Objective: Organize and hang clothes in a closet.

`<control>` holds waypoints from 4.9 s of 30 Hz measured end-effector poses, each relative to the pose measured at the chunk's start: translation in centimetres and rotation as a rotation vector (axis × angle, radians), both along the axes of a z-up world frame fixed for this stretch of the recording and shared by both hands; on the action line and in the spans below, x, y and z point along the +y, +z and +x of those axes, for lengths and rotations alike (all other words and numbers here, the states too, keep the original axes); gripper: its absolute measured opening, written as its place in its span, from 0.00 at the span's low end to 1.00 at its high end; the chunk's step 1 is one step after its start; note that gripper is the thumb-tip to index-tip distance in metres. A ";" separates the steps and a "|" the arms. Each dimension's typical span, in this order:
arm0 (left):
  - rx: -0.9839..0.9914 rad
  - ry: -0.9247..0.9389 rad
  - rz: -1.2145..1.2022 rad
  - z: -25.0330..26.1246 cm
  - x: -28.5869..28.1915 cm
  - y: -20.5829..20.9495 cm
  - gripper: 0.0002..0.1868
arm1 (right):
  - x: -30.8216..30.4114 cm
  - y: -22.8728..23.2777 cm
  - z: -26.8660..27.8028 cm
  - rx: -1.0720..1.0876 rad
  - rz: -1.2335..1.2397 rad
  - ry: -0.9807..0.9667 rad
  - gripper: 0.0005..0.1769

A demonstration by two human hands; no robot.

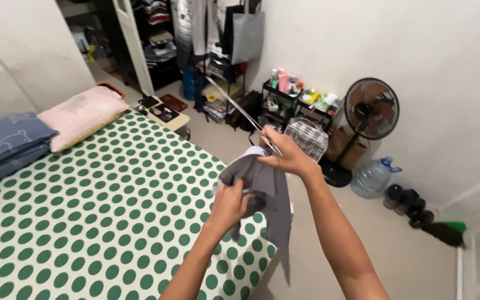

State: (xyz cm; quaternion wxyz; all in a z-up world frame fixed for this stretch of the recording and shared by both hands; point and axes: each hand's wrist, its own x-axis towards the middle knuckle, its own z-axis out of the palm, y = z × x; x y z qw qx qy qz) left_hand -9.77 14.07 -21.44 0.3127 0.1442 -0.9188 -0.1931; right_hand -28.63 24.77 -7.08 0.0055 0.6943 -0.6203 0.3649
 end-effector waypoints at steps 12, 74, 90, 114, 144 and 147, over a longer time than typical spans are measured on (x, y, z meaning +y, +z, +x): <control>-0.046 -0.533 0.879 -0.6 3.5 -1.8 0.14 | 7.6 -10.3 2.8 -0.100 -0.111 -0.833 0.29; -0.500 -0.767 0.820 -47.2 16.7 -2.4 0.23 | 31.3 -17.5 -29.2 -1.353 -0.643 -0.702 0.14; -0.008 -0.341 1.108 -61.6 11.8 -20.1 0.14 | 25.3 -20.6 -40.4 -0.841 -0.324 -0.969 0.14; -0.186 -0.342 0.713 -77.1 0.8 3.6 0.14 | 17.2 -12.4 -66.5 -1.215 -0.911 0.195 0.29; 0.532 0.020 0.837 -78.1 -27.0 15.3 0.27 | -12.7 -3.1 -83.9 0.087 0.017 0.093 0.10; 0.374 0.043 0.618 -76.7 -30.2 15.6 0.25 | -15.7 -2.7 -83.7 0.082 0.118 0.129 0.10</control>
